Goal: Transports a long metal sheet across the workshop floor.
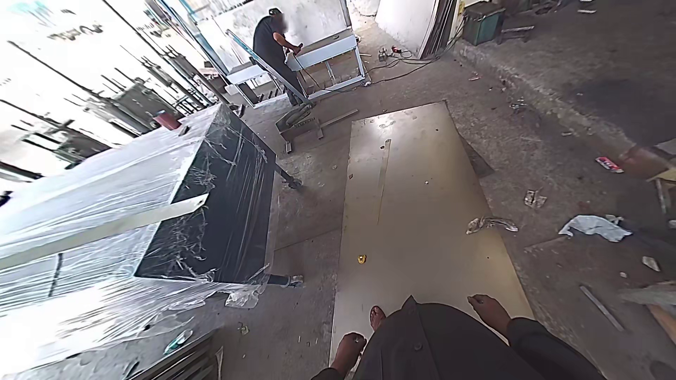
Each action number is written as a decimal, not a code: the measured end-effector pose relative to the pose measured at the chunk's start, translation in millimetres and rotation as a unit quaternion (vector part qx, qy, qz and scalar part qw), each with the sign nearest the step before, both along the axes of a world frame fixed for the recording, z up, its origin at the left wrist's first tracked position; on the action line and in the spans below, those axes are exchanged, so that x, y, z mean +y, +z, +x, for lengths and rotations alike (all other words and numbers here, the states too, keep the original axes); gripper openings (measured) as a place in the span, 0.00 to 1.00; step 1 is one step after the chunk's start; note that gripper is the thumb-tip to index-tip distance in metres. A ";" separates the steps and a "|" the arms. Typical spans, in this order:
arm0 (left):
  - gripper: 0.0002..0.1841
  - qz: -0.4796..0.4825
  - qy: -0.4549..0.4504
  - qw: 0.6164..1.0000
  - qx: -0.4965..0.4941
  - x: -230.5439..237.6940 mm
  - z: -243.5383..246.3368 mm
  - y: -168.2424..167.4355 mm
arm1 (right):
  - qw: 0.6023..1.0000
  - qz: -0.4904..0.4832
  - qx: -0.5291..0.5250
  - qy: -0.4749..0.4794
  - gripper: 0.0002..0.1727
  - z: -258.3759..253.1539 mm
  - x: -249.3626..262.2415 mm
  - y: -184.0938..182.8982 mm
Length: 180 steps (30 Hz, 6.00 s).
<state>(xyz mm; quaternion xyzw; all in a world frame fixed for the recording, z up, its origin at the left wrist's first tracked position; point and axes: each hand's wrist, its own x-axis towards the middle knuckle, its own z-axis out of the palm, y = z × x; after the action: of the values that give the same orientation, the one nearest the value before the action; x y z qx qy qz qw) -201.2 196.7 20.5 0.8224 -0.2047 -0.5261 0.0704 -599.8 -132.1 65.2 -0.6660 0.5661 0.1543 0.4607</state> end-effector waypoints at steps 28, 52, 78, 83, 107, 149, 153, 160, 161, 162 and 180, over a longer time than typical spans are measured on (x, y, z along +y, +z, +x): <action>0.23 0.007 -0.030 1.000 -0.003 -4.0 -1.3 7.9 | 1.000 0.001 -0.003 -0.013 0.28 1.1 -0.4 -6.0; 0.22 0.006 -0.021 1.000 -0.005 -8.5 -1.1 8.6 | 1.000 0.005 -0.003 -0.006 0.28 1.7 -5.3 -6.4; 0.22 0.009 -0.051 0.998 -0.019 -13.2 -1.5 2.7 | 1.000 0.006 0.001 -0.002 0.28 -2.2 -13.1 -11.7; 0.22 0.007 -0.050 0.999 -0.016 -18.5 -1.2 3.4 | 1.000 0.008 0.004 0.002 0.28 -2.0 -17.0 -9.8; 0.21 -0.003 -0.015 1.000 0.000 -30.2 -12.5 7.6 | 1.000 0.001 0.008 0.011 0.29 -1.8 -36.1 -5.7; 0.23 -0.019 -0.089 0.995 0.042 -336.9 292.8 64.7 | 0.988 -0.016 -0.059 -0.141 0.23 260.5 -179.4 13.8; 0.23 -0.017 -0.081 0.996 0.044 -346.4 307.0 63.7 | 0.989 -0.028 -0.065 -0.133 0.23 276.1 -195.2 18.7; 0.23 0.023 -0.091 0.995 0.043 -335.0 280.4 60.7 | 0.989 -0.044 -0.005 -0.140 0.26 225.0 -235.6 2.1; 0.24 0.028 -0.097 0.994 0.042 -334.1 274.3 63.9 | 0.990 -0.042 0.003 -0.137 0.26 216.6 -240.4 0.0; 0.23 0.032 -0.100 0.994 0.042 -333.2 267.6 66.5 | 0.990 -0.037 0.011 -0.132 0.27 208.8 -244.8 -1.6; 0.23 -0.022 -0.032 0.999 0.030 -381.6 155.7 82.5 | 0.998 -0.047 -0.001 -0.042 0.24 165.7 -331.1 13.4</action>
<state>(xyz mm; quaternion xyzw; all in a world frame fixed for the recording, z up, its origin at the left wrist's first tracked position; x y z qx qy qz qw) -45.5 -184.9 102.9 0.7972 -0.2404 -0.5483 0.0777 -434.2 -463.2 78.6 -0.6626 0.6000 0.1072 0.4353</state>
